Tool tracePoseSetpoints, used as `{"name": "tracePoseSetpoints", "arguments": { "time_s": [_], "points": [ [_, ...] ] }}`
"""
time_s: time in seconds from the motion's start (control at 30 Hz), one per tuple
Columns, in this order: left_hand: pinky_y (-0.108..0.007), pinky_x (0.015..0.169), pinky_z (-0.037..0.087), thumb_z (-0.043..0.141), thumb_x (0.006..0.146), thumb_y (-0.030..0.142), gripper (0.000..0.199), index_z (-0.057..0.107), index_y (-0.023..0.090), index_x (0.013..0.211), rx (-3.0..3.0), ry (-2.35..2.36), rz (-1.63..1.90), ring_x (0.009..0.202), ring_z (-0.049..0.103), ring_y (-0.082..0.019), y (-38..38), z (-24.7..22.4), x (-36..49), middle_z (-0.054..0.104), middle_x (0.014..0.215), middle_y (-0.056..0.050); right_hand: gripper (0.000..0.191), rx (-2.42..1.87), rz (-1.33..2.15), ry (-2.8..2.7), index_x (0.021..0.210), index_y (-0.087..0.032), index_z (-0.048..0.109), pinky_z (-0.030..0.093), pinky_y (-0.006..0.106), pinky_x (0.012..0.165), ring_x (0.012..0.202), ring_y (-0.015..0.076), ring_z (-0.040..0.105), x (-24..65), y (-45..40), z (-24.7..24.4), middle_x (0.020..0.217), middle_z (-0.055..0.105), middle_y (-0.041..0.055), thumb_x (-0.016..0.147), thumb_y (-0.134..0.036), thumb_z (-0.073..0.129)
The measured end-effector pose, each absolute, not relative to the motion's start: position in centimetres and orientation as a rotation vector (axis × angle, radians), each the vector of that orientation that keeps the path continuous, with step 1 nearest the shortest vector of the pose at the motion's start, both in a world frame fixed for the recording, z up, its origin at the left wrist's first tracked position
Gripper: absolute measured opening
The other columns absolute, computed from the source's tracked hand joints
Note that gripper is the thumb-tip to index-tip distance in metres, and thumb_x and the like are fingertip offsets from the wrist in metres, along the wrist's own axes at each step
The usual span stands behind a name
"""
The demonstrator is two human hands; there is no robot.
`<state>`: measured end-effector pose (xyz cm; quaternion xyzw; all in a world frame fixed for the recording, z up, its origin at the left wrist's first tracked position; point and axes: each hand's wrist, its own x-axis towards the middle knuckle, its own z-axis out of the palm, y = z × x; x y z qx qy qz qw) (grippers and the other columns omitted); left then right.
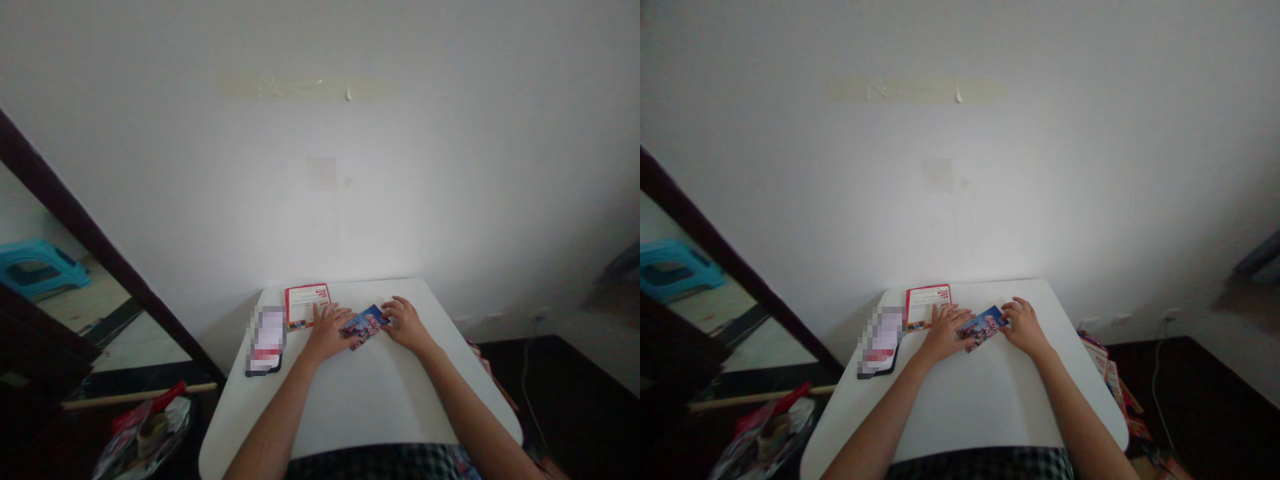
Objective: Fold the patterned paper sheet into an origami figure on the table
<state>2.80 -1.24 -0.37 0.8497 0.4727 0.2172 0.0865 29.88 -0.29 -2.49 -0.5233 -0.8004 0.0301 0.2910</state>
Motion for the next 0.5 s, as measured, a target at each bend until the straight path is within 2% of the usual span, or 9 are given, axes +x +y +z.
{"name": "tracePoseSetpoints", "arguments": {
  "time_s": [0.1, 0.17, 0.37, 0.5],
  "points": [
    [-0.065, 0.113, -0.011, 0.068, 0.068, 0.068, 0.075, 0.049, 0.042, 0.136, 2.539, 1.358, 0.615, 0.136, 0.032, -0.031, -1.3, -0.2, 2.8, 0.058, 0.136, 0.001, 0.014, -1.391, 0.063, -2.125, 0.084, -0.026, 0.067, 0.036, 0.054, 0.106, 0.130, 0.0316, 0.041, 29.8, -0.5, -2.5, 0.118, 0.064, 0.0044, 0.073, -0.034, 0.071],
    [-0.065, 0.113, -0.011, 0.068, 0.067, 0.068, 0.075, 0.050, 0.042, 0.135, 2.538, 1.361, 0.578, 0.136, 0.033, -0.032, -1.2, -0.3, 2.7, 0.058, 0.136, 0.000, 0.014, -1.385, 0.047, -2.128, 0.083, -0.025, 0.065, 0.035, 0.055, 0.106, 0.130, 0.0319, 0.040, 29.8, -0.8, -2.5, 0.120, 0.063, 0.0044, 0.075, -0.036, 0.070],
    [-0.065, 0.114, -0.008, 0.060, 0.083, 0.054, 0.041, 0.060, 0.043, 0.123, 2.538, 1.419, 0.606, 0.132, 0.039, -0.026, -0.7, -0.9, 2.6, 0.060, 0.134, 0.003, 0.015, -1.321, 0.093, -2.201, 0.085, -0.026, 0.061, 0.028, 0.059, 0.111, 0.133, 0.0312, 0.038, 29.3, -1.4, -2.3, 0.125, 0.061, 0.0031, 0.079, -0.039, 0.066],
    [-0.065, 0.113, -0.009, 0.053, 0.089, 0.051, 0.034, 0.063, 0.042, 0.120, 2.519, 1.380, 0.645, 0.127, 0.045, -0.024, -0.7, -0.9, 2.6, 0.061, 0.132, 0.003, 0.018, -1.314, 0.143, -2.229, 0.093, -0.027, 0.062, 0.026, 0.060, 0.111, 0.132, 0.0307, 0.039, 29.1, -1.6, -2.2, 0.125, 0.061, 0.0034, 0.079, -0.038, 0.065]
  ]
}}
